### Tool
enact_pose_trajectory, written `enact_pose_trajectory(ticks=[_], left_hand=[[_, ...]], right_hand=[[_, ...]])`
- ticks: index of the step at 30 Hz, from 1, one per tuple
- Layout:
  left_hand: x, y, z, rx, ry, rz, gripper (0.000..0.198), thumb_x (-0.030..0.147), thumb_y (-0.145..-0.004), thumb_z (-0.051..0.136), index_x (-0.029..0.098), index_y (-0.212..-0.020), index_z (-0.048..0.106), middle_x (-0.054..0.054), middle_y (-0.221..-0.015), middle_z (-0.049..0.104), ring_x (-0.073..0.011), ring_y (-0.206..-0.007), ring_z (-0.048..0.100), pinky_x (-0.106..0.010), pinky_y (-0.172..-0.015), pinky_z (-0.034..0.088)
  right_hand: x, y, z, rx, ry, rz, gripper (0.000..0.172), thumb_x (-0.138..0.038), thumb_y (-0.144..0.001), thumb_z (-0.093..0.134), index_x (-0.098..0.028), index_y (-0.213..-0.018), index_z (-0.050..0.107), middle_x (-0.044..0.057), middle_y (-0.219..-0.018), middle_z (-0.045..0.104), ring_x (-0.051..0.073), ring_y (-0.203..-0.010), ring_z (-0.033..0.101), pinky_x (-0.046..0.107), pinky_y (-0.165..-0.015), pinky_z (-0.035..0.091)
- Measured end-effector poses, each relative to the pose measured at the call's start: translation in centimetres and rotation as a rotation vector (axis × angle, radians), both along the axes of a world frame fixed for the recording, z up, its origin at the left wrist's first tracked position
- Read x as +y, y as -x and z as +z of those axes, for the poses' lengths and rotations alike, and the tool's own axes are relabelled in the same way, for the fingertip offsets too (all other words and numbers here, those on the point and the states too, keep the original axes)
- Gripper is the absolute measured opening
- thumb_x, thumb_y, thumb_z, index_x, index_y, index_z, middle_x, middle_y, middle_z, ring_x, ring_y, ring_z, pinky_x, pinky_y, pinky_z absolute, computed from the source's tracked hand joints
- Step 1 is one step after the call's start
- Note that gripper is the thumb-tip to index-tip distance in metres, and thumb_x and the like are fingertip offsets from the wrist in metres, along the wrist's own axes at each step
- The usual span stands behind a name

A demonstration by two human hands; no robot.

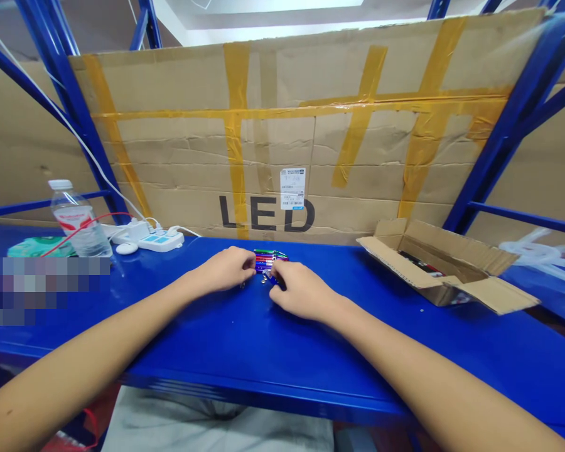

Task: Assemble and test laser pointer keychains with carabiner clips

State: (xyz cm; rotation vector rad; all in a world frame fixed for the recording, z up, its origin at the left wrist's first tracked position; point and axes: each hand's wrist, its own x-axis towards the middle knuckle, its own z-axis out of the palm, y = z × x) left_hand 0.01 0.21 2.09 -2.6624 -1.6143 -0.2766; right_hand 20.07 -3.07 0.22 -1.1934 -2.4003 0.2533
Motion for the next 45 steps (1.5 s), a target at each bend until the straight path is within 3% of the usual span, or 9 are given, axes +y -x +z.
enact_pose_trajectory(ticks=[4, 8, 11, 14, 22, 28, 37, 45], left_hand=[[0.3, -0.3, -1.0, 0.066, -0.134, -0.243, 0.019, 0.019, -0.089, 0.046, 0.019, -0.095, 0.064, -0.008, -0.102, 0.068, -0.0228, -0.091, 0.064, -0.031, -0.074, 0.048], [0.7, -0.4, -1.9, 0.112, -0.125, -0.299, 0.025, 0.016, -0.091, 0.043, 0.020, -0.101, 0.065, -0.010, -0.110, 0.067, -0.0245, -0.096, 0.065, -0.034, -0.077, 0.050], [0.9, -0.3, -2.3, 0.131, -0.102, -0.304, 0.025, 0.016, -0.090, 0.043, 0.020, -0.097, 0.067, -0.011, -0.108, 0.068, -0.0257, -0.097, 0.065, -0.035, -0.078, 0.050], [0.9, -0.3, -2.3, 0.145, -0.088, -0.291, 0.023, 0.016, -0.089, 0.045, 0.019, -0.091, 0.067, -0.011, -0.104, 0.069, -0.0254, -0.096, 0.065, -0.033, -0.078, 0.050], [0.5, -0.1, -1.3, 0.081, -0.003, -0.291, 0.019, 0.017, -0.085, 0.051, 0.020, -0.094, 0.067, -0.008, -0.101, 0.071, -0.0240, -0.091, 0.065, -0.032, -0.077, 0.048], [0.9, 0.2, -1.4, 0.053, 0.056, -0.305, 0.017, 0.013, -0.081, 0.052, 0.019, -0.082, 0.068, -0.007, -0.088, 0.071, -0.0223, -0.081, 0.064, -0.030, -0.071, 0.045], [0.2, 0.3, -0.4, -0.009, 0.393, -0.217, 0.006, 0.019, -0.077, 0.056, 0.017, -0.081, 0.061, -0.002, -0.077, 0.065, -0.0150, -0.064, 0.056, -0.024, -0.057, 0.040], [0.2, 0.3, -0.6, -0.025, 0.300, -0.234, 0.008, 0.023, -0.081, 0.060, 0.019, -0.074, 0.062, -0.002, -0.070, 0.063, -0.0158, -0.060, 0.053, -0.026, -0.055, 0.037]], right_hand=[[1.4, -0.4, -0.5, 0.136, 0.024, -0.052, 0.007, -0.016, -0.074, 0.051, -0.020, -0.079, 0.048, 0.001, -0.077, 0.061, 0.014, -0.066, 0.052, 0.026, -0.060, 0.036], [2.2, -0.6, -1.0, 0.256, 0.113, -0.039, 0.010, -0.015, -0.071, 0.053, -0.019, -0.079, 0.048, 0.000, -0.076, 0.060, 0.014, -0.067, 0.052, 0.025, -0.060, 0.038], [2.5, -0.6, -1.4, 0.359, 0.216, 0.014, 0.014, -0.015, -0.070, 0.053, -0.019, -0.084, 0.050, -0.001, -0.077, 0.060, 0.014, -0.069, 0.053, 0.025, -0.062, 0.040], [2.7, -0.6, -1.6, 0.384, 0.218, 0.057, 0.016, -0.013, -0.070, 0.052, -0.019, -0.085, 0.051, -0.001, -0.078, 0.060, 0.014, -0.070, 0.054, 0.024, -0.064, 0.041], [1.0, -0.1, -1.2, 0.096, 0.033, 0.067, 0.007, -0.014, -0.077, 0.050, -0.019, -0.081, 0.052, 0.002, -0.079, 0.062, 0.014, -0.069, 0.052, 0.026, -0.064, 0.037], [0.7, 0.1, -1.2, 0.035, 0.011, 0.082, 0.008, -0.012, -0.078, 0.051, -0.019, -0.074, 0.048, 0.001, -0.076, 0.061, 0.014, -0.067, 0.051, 0.026, -0.062, 0.034], [1.0, 0.0, -1.2, 0.023, 0.015, 0.070, 0.007, -0.012, -0.080, 0.052, -0.018, -0.077, 0.052, 0.002, -0.077, 0.062, 0.015, -0.069, 0.052, 0.025, -0.063, 0.034], [1.1, -0.1, -1.2, 0.015, 0.008, 0.062, 0.008, -0.012, -0.080, 0.052, -0.019, -0.077, 0.051, 0.002, -0.077, 0.061, 0.015, -0.069, 0.052, 0.026, -0.063, 0.033]])
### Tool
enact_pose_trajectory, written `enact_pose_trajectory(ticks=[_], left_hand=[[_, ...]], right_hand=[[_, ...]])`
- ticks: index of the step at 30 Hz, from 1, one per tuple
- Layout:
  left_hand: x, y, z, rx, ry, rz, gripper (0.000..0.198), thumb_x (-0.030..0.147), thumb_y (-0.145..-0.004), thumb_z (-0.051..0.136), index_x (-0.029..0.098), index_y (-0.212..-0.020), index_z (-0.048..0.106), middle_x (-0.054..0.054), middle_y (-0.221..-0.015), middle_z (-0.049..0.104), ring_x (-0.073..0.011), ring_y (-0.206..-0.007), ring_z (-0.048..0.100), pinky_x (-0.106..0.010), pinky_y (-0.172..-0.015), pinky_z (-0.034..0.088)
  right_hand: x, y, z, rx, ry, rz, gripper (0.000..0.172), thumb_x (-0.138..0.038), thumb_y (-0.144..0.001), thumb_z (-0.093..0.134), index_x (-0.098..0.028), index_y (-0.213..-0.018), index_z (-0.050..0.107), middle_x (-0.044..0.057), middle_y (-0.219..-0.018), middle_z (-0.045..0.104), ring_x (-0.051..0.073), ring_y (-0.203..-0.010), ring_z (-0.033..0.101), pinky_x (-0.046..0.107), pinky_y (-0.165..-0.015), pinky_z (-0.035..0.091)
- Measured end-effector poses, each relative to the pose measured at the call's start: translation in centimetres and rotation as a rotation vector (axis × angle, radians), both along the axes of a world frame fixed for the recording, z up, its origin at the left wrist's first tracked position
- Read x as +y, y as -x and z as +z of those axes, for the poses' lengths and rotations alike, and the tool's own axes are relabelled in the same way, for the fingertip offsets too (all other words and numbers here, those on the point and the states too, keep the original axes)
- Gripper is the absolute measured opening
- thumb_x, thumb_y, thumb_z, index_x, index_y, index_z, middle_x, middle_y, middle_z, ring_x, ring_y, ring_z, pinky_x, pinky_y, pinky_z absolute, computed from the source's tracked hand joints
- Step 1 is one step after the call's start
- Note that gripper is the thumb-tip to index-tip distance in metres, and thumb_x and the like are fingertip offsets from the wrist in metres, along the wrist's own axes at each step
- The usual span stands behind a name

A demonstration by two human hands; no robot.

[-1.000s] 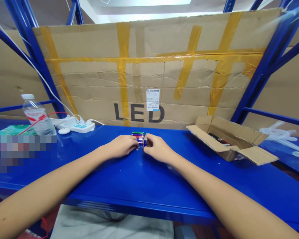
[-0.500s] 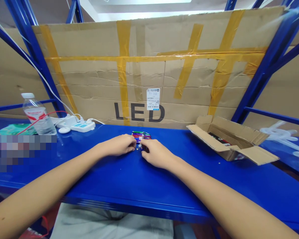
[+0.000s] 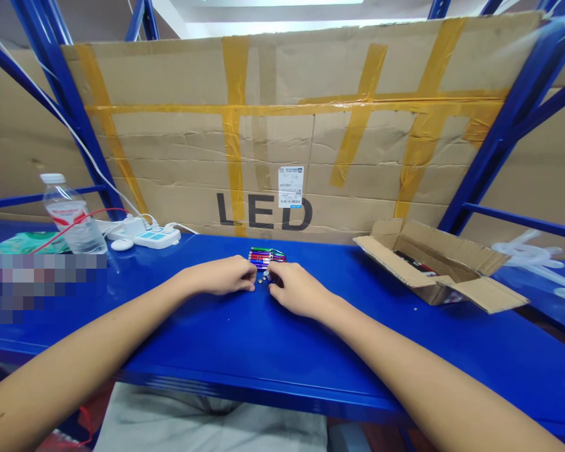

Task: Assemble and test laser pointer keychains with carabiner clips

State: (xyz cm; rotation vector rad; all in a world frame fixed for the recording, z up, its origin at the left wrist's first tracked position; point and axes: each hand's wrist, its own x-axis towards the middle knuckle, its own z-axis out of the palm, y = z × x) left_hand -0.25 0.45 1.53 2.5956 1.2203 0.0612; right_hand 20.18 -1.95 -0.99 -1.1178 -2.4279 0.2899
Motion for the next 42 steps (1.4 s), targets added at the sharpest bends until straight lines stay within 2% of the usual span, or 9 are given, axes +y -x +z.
enact_pose_trajectory(ticks=[4, 9, 13, 16, 21, 25, 30, 37, 42], left_hand=[[0.3, 0.3, -0.6, -0.014, -0.088, -0.031, 0.007, 0.016, -0.080, 0.059, 0.020, -0.075, 0.061, -0.004, -0.075, 0.064, -0.0189, -0.067, 0.056, -0.027, -0.060, 0.039], [0.4, 0.2, -0.9, -0.048, -0.158, -0.089, 0.015, 0.007, -0.079, 0.055, 0.019, -0.077, 0.063, -0.004, -0.078, 0.065, -0.0190, -0.072, 0.059, -0.028, -0.067, 0.043], [-0.2, -0.7, -0.4, -0.279, -0.380, -0.132, 0.015, 0.016, -0.091, 0.049, 0.017, -0.094, 0.064, -0.007, -0.097, 0.066, -0.0189, -0.091, 0.061, -0.031, -0.083, 0.046], [-0.6, -1.1, -0.2, -0.382, -0.468, -0.173, 0.019, 0.018, -0.095, 0.045, 0.017, -0.104, 0.062, -0.007, -0.104, 0.066, -0.0167, -0.097, 0.060, -0.029, -0.087, 0.046], [-0.6, -1.0, -0.5, -0.299, -0.507, -0.214, 0.021, 0.016, -0.095, 0.043, 0.016, -0.103, 0.063, -0.008, -0.105, 0.065, -0.0168, -0.096, 0.061, -0.029, -0.085, 0.047], [-0.5, -1.0, -0.6, -0.331, -0.498, -0.196, 0.020, 0.016, -0.094, 0.045, 0.016, -0.103, 0.064, -0.007, -0.104, 0.066, -0.0162, -0.094, 0.061, -0.029, -0.085, 0.047], [-0.6, -1.2, -0.7, -0.375, -0.464, -0.208, 0.021, 0.015, -0.093, 0.046, 0.017, -0.104, 0.064, -0.007, -0.103, 0.067, -0.0163, -0.098, 0.061, -0.029, -0.088, 0.047], [-0.6, -1.2, -1.0, -0.372, -0.496, -0.231, 0.024, 0.015, -0.092, 0.046, 0.019, -0.109, 0.063, -0.005, -0.106, 0.069, -0.0171, -0.097, 0.064, -0.030, -0.085, 0.048], [-0.7, -1.1, -0.5, -0.364, -0.507, -0.147, 0.021, 0.016, -0.091, 0.046, 0.020, -0.105, 0.061, -0.003, -0.099, 0.071, -0.0173, -0.088, 0.066, -0.029, -0.077, 0.048]], right_hand=[[0.1, 0.0, 0.0, 0.004, -0.009, 0.003, 0.008, -0.012, -0.080, 0.051, -0.019, -0.076, 0.050, 0.001, -0.075, 0.060, 0.014, -0.066, 0.050, 0.025, -0.060, 0.032], [0.1, 0.0, 0.0, 0.006, -0.005, -0.003, 0.009, -0.011, -0.079, 0.051, -0.019, -0.076, 0.051, 0.002, -0.076, 0.061, 0.015, -0.066, 0.050, 0.026, -0.060, 0.033], [0.1, 0.0, -0.1, 0.020, 0.010, -0.024, 0.010, -0.011, -0.079, 0.051, -0.018, -0.083, 0.056, 0.004, -0.083, 0.064, 0.016, -0.070, 0.054, 0.026, -0.063, 0.035], [0.1, 0.1, -0.1, 0.042, 0.037, -0.061, 0.014, -0.010, -0.079, 0.052, -0.017, -0.089, 0.058, 0.005, -0.085, 0.066, 0.016, -0.071, 0.055, 0.027, -0.064, 0.037], [0.3, 0.0, -0.3, 0.112, 0.076, -0.086, 0.014, -0.013, -0.081, 0.053, -0.017, -0.093, 0.059, 0.004, -0.085, 0.066, 0.016, -0.071, 0.056, 0.027, -0.065, 0.039], [0.6, -0.1, -0.4, 0.146, 0.072, -0.114, 0.008, -0.014, -0.081, 0.055, -0.016, -0.089, 0.057, 0.004, -0.083, 0.065, 0.016, -0.072, 0.057, 0.027, -0.065, 0.039], [0.5, 0.0, -0.4, 0.169, 0.090, -0.079, 0.010, -0.012, -0.080, 0.054, -0.016, -0.089, 0.059, 0.004, -0.083, 0.065, 0.016, -0.073, 0.057, 0.027, -0.067, 0.040], [0.5, -0.3, 0.0, 0.214, 0.013, -0.104, 0.010, -0.010, -0.079, 0.053, -0.018, -0.083, 0.056, 0.002, -0.080, 0.065, 0.015, -0.073, 0.058, 0.025, -0.065, 0.040], [0.8, -0.5, 0.1, 0.175, -0.046, -0.111, 0.017, -0.006, -0.075, 0.052, -0.019, -0.085, 0.057, 0.004, -0.088, 0.068, 0.018, -0.082, 0.061, 0.027, -0.072, 0.041]])
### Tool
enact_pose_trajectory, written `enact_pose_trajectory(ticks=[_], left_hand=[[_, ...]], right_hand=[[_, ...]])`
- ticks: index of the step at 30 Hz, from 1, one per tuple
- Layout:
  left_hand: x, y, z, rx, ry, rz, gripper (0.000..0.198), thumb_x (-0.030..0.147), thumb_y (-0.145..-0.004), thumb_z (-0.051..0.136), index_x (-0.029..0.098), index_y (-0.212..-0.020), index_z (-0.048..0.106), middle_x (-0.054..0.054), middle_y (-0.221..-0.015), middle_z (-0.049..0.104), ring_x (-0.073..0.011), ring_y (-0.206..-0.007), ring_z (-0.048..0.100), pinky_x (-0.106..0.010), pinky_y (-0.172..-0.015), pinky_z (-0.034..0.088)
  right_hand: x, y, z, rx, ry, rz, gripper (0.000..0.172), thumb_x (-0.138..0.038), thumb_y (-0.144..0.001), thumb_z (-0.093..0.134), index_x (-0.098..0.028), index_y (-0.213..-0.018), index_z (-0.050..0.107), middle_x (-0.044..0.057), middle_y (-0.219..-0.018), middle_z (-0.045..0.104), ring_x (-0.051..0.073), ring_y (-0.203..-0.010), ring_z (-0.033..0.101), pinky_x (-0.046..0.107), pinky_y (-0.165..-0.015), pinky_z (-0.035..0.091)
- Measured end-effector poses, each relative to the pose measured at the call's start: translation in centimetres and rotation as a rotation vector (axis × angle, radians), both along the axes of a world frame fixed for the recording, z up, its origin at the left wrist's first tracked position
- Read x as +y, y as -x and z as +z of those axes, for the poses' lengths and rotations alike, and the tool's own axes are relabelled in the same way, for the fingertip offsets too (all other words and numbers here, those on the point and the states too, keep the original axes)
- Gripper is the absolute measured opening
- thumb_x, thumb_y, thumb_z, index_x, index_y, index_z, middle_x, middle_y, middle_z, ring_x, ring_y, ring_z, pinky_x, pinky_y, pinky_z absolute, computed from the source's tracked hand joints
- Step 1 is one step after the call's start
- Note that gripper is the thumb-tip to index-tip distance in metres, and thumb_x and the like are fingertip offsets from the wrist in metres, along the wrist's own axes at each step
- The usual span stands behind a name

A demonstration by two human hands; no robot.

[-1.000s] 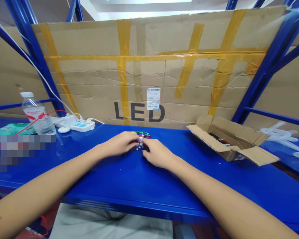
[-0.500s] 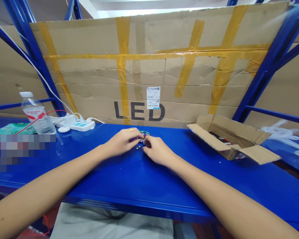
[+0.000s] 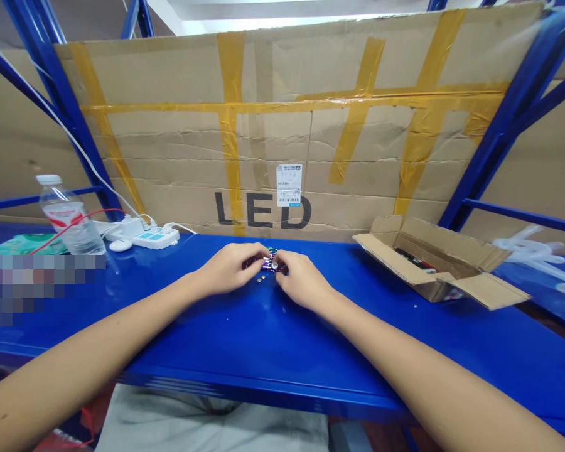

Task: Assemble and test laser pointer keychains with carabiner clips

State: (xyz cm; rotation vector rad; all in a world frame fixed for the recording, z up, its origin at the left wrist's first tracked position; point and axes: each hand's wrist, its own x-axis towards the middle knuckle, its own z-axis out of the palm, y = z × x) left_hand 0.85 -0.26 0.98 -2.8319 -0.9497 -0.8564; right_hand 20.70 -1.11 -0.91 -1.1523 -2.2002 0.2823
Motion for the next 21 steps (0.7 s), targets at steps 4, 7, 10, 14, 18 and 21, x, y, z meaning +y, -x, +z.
enact_pose_trajectory(ticks=[4, 7, 10, 14, 18, 21], left_hand=[[0.3, 0.2, 0.1, 0.167, 0.042, 0.130, 0.018, 0.018, -0.088, 0.047, 0.020, -0.096, 0.064, -0.005, -0.096, 0.071, -0.0205, -0.087, 0.066, -0.031, -0.075, 0.048], [0.2, 0.4, 0.0, 0.343, 0.128, 0.175, 0.014, 0.024, -0.084, 0.052, 0.020, -0.090, 0.064, -0.006, -0.092, 0.070, -0.0229, -0.082, 0.065, -0.032, -0.069, 0.047], [0.1, 0.3, -0.1, 0.411, 0.180, 0.191, 0.016, 0.030, -0.080, 0.056, 0.020, -0.091, 0.064, -0.006, -0.093, 0.070, -0.0241, -0.081, 0.065, -0.032, -0.067, 0.046], [0.4, 0.2, -0.6, 0.400, 0.195, 0.228, 0.020, 0.037, -0.084, 0.055, 0.020, -0.088, 0.065, -0.008, -0.093, 0.069, -0.0257, -0.085, 0.065, -0.033, -0.068, 0.045], [0.9, 0.0, -1.1, 0.326, 0.250, 0.243, 0.014, 0.030, -0.084, 0.055, 0.019, -0.083, 0.063, -0.007, -0.090, 0.069, -0.0241, -0.083, 0.064, -0.031, -0.065, 0.043], [0.8, -0.1, -0.9, 0.231, 0.459, 0.218, 0.005, 0.021, -0.077, 0.057, 0.018, -0.079, 0.060, -0.003, -0.080, 0.067, -0.0179, -0.071, 0.061, -0.027, -0.060, 0.042]], right_hand=[[0.1, -0.1, -0.2, -0.052, -0.002, 0.001, 0.021, -0.004, -0.073, 0.051, -0.019, -0.085, 0.058, 0.005, -0.090, 0.068, 0.019, -0.084, 0.061, 0.028, -0.073, 0.041], [0.1, 0.0, -0.3, -0.087, 0.027, -0.020, 0.019, -0.004, -0.074, 0.051, -0.019, -0.084, 0.057, 0.005, -0.088, 0.067, 0.019, -0.081, 0.060, 0.027, -0.070, 0.040], [0.0, 0.1, -0.4, -0.121, 0.051, -0.026, 0.016, -0.006, -0.076, 0.052, -0.019, -0.084, 0.058, 0.005, -0.088, 0.067, 0.019, -0.081, 0.060, 0.026, -0.069, 0.039], [-0.2, 0.2, -0.3, -0.172, 0.059, -0.032, 0.012, -0.008, -0.077, 0.054, -0.018, -0.083, 0.058, 0.007, -0.089, 0.067, 0.019, -0.080, 0.058, 0.027, -0.068, 0.039], [-0.5, 0.4, -0.3, -0.207, 0.042, -0.012, 0.012, -0.007, -0.077, 0.053, -0.018, -0.080, 0.055, 0.007, -0.089, 0.066, 0.018, -0.079, 0.057, 0.027, -0.068, 0.038], [-0.6, 0.4, -0.2, -0.225, 0.033, 0.002, 0.012, -0.007, -0.078, 0.052, -0.018, -0.080, 0.055, 0.006, -0.087, 0.065, 0.018, -0.077, 0.056, 0.027, -0.067, 0.037]])
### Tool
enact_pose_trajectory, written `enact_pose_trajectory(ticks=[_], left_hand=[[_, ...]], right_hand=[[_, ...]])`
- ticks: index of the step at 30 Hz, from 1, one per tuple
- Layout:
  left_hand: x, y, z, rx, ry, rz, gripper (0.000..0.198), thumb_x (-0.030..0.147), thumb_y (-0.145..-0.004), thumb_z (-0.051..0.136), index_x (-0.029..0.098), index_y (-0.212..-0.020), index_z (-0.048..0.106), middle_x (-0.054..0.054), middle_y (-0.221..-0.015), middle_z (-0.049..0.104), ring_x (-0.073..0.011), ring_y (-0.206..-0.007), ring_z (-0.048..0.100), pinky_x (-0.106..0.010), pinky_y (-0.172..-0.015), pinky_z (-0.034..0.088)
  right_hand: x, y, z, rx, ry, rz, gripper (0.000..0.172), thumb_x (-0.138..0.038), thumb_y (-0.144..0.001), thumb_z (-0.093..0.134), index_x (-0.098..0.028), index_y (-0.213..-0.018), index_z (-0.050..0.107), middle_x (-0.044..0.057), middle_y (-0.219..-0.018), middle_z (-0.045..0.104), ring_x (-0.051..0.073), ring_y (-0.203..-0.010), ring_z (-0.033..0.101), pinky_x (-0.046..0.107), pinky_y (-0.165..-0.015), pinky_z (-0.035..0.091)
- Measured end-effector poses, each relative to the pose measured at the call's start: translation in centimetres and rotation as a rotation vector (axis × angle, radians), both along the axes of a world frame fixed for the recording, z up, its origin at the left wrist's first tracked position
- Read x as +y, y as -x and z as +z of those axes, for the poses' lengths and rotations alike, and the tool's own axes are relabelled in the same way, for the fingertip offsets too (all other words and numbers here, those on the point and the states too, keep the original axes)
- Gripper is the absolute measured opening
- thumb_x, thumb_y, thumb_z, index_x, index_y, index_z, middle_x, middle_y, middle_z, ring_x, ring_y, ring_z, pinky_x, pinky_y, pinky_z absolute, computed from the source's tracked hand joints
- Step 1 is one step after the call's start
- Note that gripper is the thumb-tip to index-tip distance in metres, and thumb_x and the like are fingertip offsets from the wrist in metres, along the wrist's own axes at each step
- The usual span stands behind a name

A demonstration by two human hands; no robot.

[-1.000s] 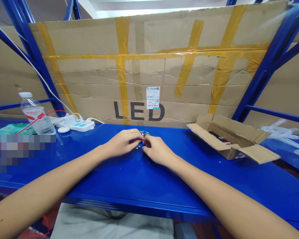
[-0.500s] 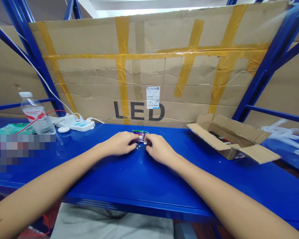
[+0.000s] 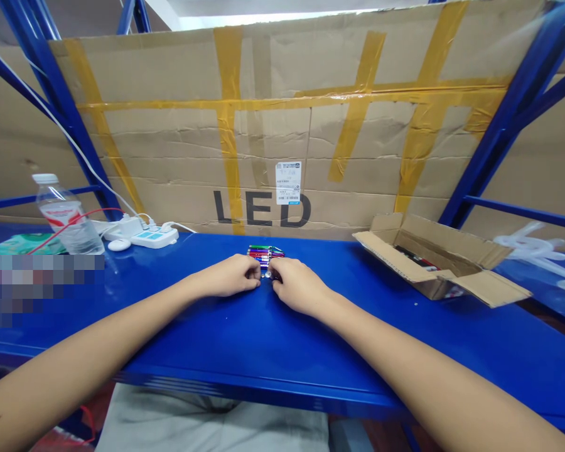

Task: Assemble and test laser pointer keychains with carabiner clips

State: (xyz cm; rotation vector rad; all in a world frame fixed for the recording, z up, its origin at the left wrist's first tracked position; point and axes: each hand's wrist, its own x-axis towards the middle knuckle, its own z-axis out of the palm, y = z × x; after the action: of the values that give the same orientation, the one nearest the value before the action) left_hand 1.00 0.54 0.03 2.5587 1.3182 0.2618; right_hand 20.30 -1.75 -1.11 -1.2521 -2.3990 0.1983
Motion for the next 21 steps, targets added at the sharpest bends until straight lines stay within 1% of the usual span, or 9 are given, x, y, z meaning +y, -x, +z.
enact_pose_trajectory(ticks=[2, 3, 4, 6, 9, 13, 15, 18, 21], left_hand=[[-0.3, -0.1, 0.4, -0.057, 0.156, 0.025, 0.005, 0.018, -0.072, 0.059, 0.018, -0.076, 0.059, 0.000, -0.073, 0.064, -0.0148, -0.064, 0.058, -0.024, -0.056, 0.042], [-0.5, -0.1, 0.6, -0.068, 0.207, 0.039, 0.006, 0.017, -0.069, 0.059, 0.018, -0.075, 0.058, 0.001, -0.071, 0.063, -0.0140, -0.062, 0.057, -0.024, -0.055, 0.041], [-0.6, -0.1, 0.8, -0.068, 0.232, 0.048, 0.006, 0.017, -0.068, 0.060, 0.018, -0.074, 0.058, 0.001, -0.069, 0.062, -0.0136, -0.060, 0.056, -0.023, -0.054, 0.041], [-0.9, -0.1, 1.0, -0.053, 0.218, 0.042, 0.004, 0.017, -0.068, 0.059, 0.018, -0.071, 0.057, 0.002, -0.066, 0.061, -0.0133, -0.058, 0.055, -0.024, -0.053, 0.040], [-1.1, -0.2, 0.9, -0.050, 0.099, -0.009, 0.003, 0.019, -0.072, 0.058, 0.018, -0.070, 0.057, 0.001, -0.067, 0.061, -0.0136, -0.059, 0.055, -0.024, -0.054, 0.038], [-0.9, -0.5, 0.6, -0.113, -0.230, -0.017, 0.008, 0.022, -0.083, 0.054, 0.019, -0.079, 0.060, -0.001, -0.074, 0.065, -0.0152, -0.066, 0.057, -0.025, -0.058, 0.037], [-0.9, -0.5, 0.6, -0.165, -0.339, -0.016, 0.010, 0.022, -0.087, 0.053, 0.019, -0.085, 0.062, -0.001, -0.075, 0.066, -0.0156, -0.069, 0.058, -0.025, -0.060, 0.038], [-0.9, -0.5, 0.8, -0.224, -0.385, -0.044, 0.011, 0.022, -0.089, 0.053, 0.019, -0.089, 0.064, -0.001, -0.079, 0.068, -0.0160, -0.074, 0.061, -0.026, -0.064, 0.042], [-1.2, -0.6, 0.9, -0.222, -0.371, -0.125, 0.014, 0.019, -0.090, 0.052, 0.020, -0.093, 0.065, -0.002, -0.094, 0.072, -0.0166, -0.084, 0.064, -0.027, -0.073, 0.045]], right_hand=[[-0.1, 0.0, 0.0, -0.007, -0.004, 0.005, 0.011, -0.007, -0.078, 0.052, -0.018, -0.080, 0.055, 0.006, -0.086, 0.065, 0.017, -0.076, 0.055, 0.026, -0.066, 0.036], [-0.1, 0.0, 0.1, -0.009, -0.005, 0.006, 0.011, -0.008, -0.078, 0.052, -0.018, -0.080, 0.055, 0.006, -0.086, 0.065, 0.017, -0.075, 0.055, 0.026, -0.066, 0.036], [-0.1, 0.0, 0.1, -0.012, -0.005, 0.005, 0.011, -0.008, -0.078, 0.052, -0.018, -0.079, 0.055, 0.006, -0.085, 0.065, 0.017, -0.075, 0.055, 0.026, -0.065, 0.035], [-0.1, 0.0, 0.2, -0.017, -0.002, 0.000, 0.010, -0.008, -0.078, 0.052, -0.018, -0.079, 0.054, 0.005, -0.085, 0.065, 0.017, -0.074, 0.055, 0.026, -0.065, 0.035], [-0.1, 0.0, 0.3, -0.017, 0.005, -0.005, 0.011, -0.008, -0.078, 0.052, -0.018, -0.079, 0.053, 0.005, -0.085, 0.065, 0.017, -0.076, 0.055, 0.026, -0.065, 0.036], [0.0, -0.1, 0.3, -0.005, 0.018, -0.015, 0.010, -0.008, -0.077, 0.052, -0.018, -0.077, 0.052, 0.006, -0.085, 0.065, 0.018, -0.076, 0.056, 0.026, -0.067, 0.037], [0.1, -0.1, 0.2, 0.003, 0.023, -0.019, 0.011, -0.008, -0.076, 0.052, -0.018, -0.077, 0.052, 0.006, -0.084, 0.065, 0.017, -0.076, 0.057, 0.027, -0.067, 0.038], [0.2, -0.2, 0.1, 0.026, 0.029, -0.009, 0.011, -0.007, -0.076, 0.052, -0.018, -0.079, 0.054, 0.006, -0.084, 0.065, 0.018, -0.076, 0.058, 0.027, -0.069, 0.040], [0.3, -0.2, 0.0, 0.055, 0.040, -0.004, 0.012, -0.007, -0.077, 0.052, -0.017, -0.082, 0.056, 0.007, -0.086, 0.067, 0.018, -0.078, 0.059, 0.027, -0.070, 0.041]])
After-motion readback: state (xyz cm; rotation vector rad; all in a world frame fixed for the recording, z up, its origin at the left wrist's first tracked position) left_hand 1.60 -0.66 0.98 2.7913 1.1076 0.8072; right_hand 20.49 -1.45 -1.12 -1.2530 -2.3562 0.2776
